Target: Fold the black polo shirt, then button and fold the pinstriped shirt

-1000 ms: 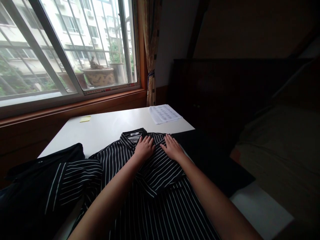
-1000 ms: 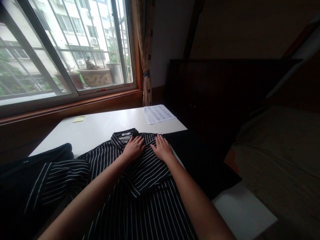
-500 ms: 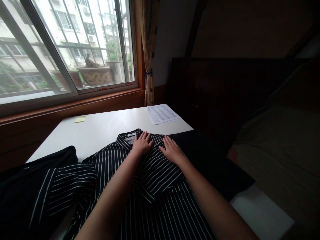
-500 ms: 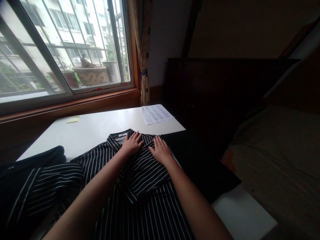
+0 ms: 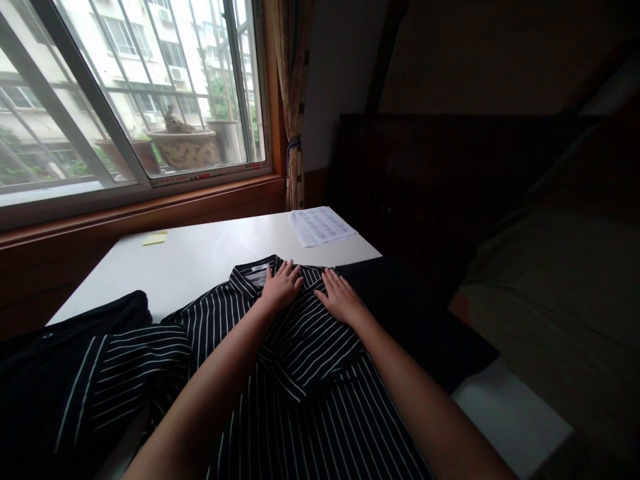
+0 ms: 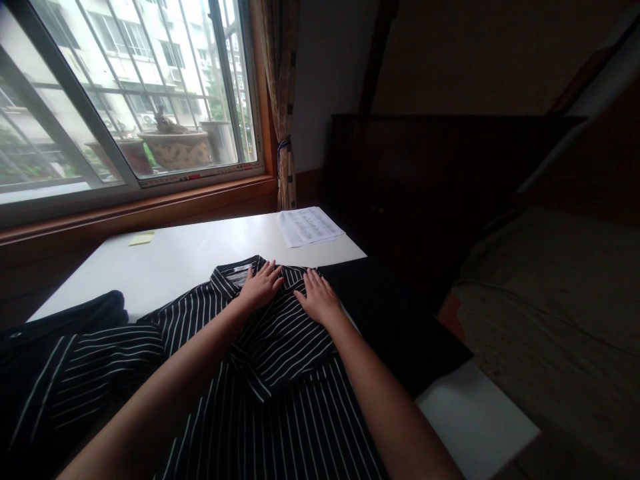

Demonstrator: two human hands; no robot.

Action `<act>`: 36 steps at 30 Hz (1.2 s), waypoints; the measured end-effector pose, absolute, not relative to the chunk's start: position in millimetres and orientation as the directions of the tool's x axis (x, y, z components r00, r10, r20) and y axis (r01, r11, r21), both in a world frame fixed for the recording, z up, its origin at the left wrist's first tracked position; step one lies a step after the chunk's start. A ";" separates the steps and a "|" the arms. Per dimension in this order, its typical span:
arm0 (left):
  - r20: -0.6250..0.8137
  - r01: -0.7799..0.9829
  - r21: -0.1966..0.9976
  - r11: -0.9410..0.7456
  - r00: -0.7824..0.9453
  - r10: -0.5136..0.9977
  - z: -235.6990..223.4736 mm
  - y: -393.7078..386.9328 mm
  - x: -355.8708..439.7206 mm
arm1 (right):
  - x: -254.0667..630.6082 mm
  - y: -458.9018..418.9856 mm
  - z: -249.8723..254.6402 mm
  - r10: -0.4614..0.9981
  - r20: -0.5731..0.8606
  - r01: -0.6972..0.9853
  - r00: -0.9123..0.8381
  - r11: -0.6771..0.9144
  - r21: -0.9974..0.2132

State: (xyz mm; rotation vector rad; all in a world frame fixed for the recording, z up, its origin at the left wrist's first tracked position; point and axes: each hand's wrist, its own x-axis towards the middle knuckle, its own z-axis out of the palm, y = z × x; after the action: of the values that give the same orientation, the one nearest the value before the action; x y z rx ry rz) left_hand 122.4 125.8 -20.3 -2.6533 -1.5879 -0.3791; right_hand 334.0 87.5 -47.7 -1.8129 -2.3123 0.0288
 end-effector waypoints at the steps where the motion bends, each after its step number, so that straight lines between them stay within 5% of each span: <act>1: 0.236 0.858 0.096 -0.505 0.473 0.849 -16.1 115.4 124.1 | 334.0 87.8 -48.2 0.963 0.148 0.959 -0.225 0.245 -0.140; 8: 0.249 0.635 0.097 -0.767 0.730 0.636 -16.9 8.8 125.1 | 336.6 93.9 -50.1 0.960 0.104 0.950 -0.259 0.272 -0.155; 22: 0.192 0.679 0.094 -0.728 0.705 0.683 -22.5 -20.0 112.2 | 345.5 116.5 -23.3 0.928 0.085 0.907 -0.363 0.373 -0.194; 29: 0.198 0.676 0.079 -0.732 0.709 0.677 -23.2 -20.3 111.6 | 364.2 70.2 23.3 0.894 0.207 0.857 -0.398 0.442 -0.264; 36: 0.189 0.678 0.089 -0.730 0.708 0.680 -24.0 -18.4 110.2 | 374.3 -6.8 -12.8 0.887 0.097 0.854 -0.451 0.461 -0.241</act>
State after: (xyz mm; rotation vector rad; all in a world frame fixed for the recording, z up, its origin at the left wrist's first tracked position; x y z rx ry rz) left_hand 110.2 -18.4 -24.0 -2.9157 -1.1590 -0.3308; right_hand 374.3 -6.8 -12.8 -1.5131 -2.5000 0.2319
